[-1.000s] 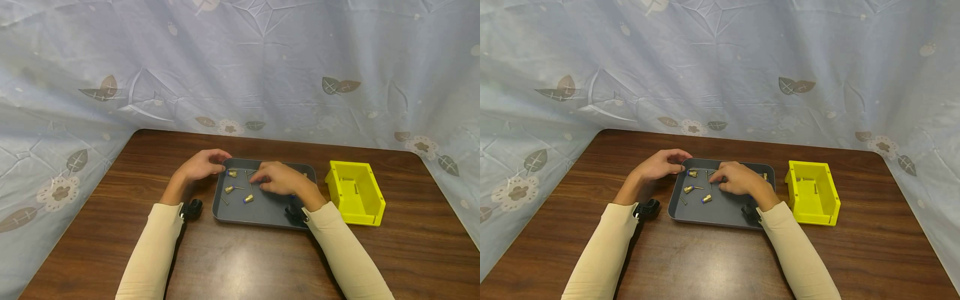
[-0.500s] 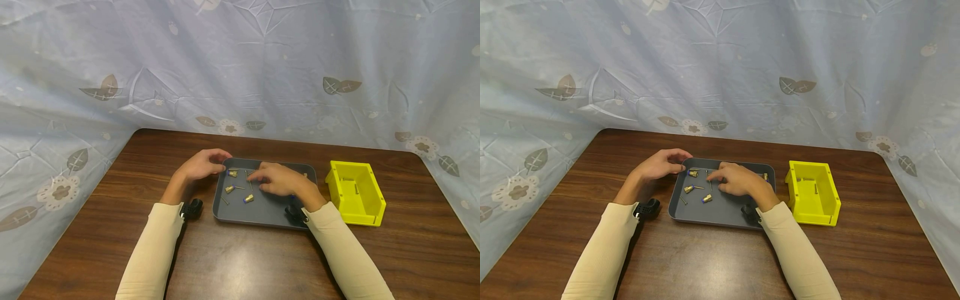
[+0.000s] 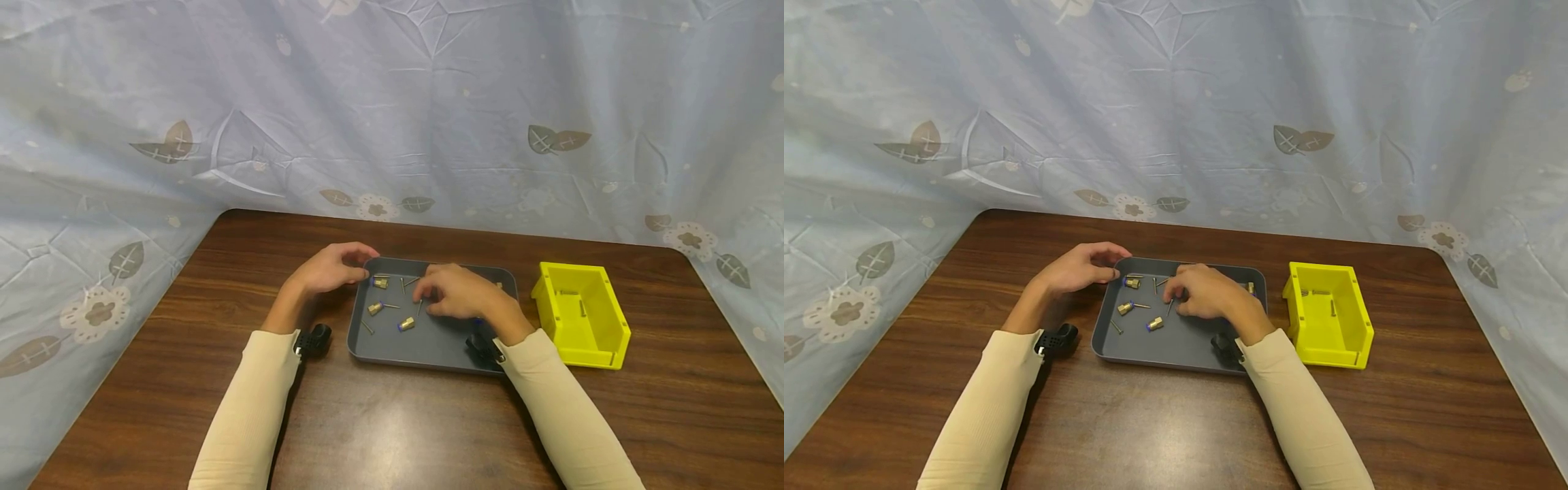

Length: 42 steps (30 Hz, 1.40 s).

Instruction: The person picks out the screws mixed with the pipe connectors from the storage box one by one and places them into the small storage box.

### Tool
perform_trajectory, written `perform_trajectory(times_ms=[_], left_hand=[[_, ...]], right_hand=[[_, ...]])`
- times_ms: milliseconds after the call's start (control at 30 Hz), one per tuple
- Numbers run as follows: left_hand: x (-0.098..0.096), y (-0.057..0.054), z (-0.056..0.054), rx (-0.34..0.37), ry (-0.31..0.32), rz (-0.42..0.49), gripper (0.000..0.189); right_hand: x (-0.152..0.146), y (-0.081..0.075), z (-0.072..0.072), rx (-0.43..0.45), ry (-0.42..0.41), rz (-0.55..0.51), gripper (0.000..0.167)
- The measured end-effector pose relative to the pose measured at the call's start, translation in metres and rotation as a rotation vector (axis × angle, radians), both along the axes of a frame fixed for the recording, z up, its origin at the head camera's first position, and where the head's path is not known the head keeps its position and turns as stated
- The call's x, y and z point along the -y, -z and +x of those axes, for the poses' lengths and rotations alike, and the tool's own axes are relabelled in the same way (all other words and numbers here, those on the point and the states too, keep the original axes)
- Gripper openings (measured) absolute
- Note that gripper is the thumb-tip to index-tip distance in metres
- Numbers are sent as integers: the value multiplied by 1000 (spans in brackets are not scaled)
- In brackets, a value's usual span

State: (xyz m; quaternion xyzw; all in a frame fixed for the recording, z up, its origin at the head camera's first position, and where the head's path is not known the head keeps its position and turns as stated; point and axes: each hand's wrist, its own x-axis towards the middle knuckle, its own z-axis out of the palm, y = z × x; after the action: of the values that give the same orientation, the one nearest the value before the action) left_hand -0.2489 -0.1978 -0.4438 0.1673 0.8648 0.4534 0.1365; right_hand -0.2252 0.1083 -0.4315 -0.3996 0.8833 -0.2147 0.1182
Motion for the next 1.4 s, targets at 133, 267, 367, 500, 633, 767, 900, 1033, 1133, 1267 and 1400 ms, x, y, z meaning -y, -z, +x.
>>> perform_trajectory(times_ms=[133, 267, 367, 500, 633, 767, 900, 1033, 1133, 1267, 1400], left_hand=[[0, 0, 0, -2, 3, -3, 42], [0, 0, 0, -1, 2, -2, 42], [0, -1, 0, -5, 5, 0, 42], [0, -2, 0, -10, 9, -2, 41], [-1, -3, 0, -9, 5, -3, 42], [-2, -3, 1, -6, 2, -6, 41], [-2, -2, 1, -5, 0, -7, 41], [-1, -2, 1, -2, 1, -4, 41], [0, -3, 2, 5, -1, 2, 41], [-1, -3, 2, 8, 2, 12, 41], [-1, -2, 1, 3, 7, 15, 41]], right_hand=[[0, 0, 0, 9, 21, 12, 16], [0, -1, -1, 27, 63, 25, 10], [0, -1, -2, 33, 81, 39, 8], [-2, -2, -3, 37, 100, 56, 8], [-4, -3, -3, 60, 128, 73, 9], [-6, -4, -2, 96, 154, 87, 10], [-8, -4, -2, 107, 154, 88, 11], [-9, -5, -2, 89, 139, 77, 11], [-10, -6, -2, 76, 133, 64, 12], [-12, -9, -2, 68, 135, 49, 13], [-16, -13, -1, 60, 136, 25, 12]])
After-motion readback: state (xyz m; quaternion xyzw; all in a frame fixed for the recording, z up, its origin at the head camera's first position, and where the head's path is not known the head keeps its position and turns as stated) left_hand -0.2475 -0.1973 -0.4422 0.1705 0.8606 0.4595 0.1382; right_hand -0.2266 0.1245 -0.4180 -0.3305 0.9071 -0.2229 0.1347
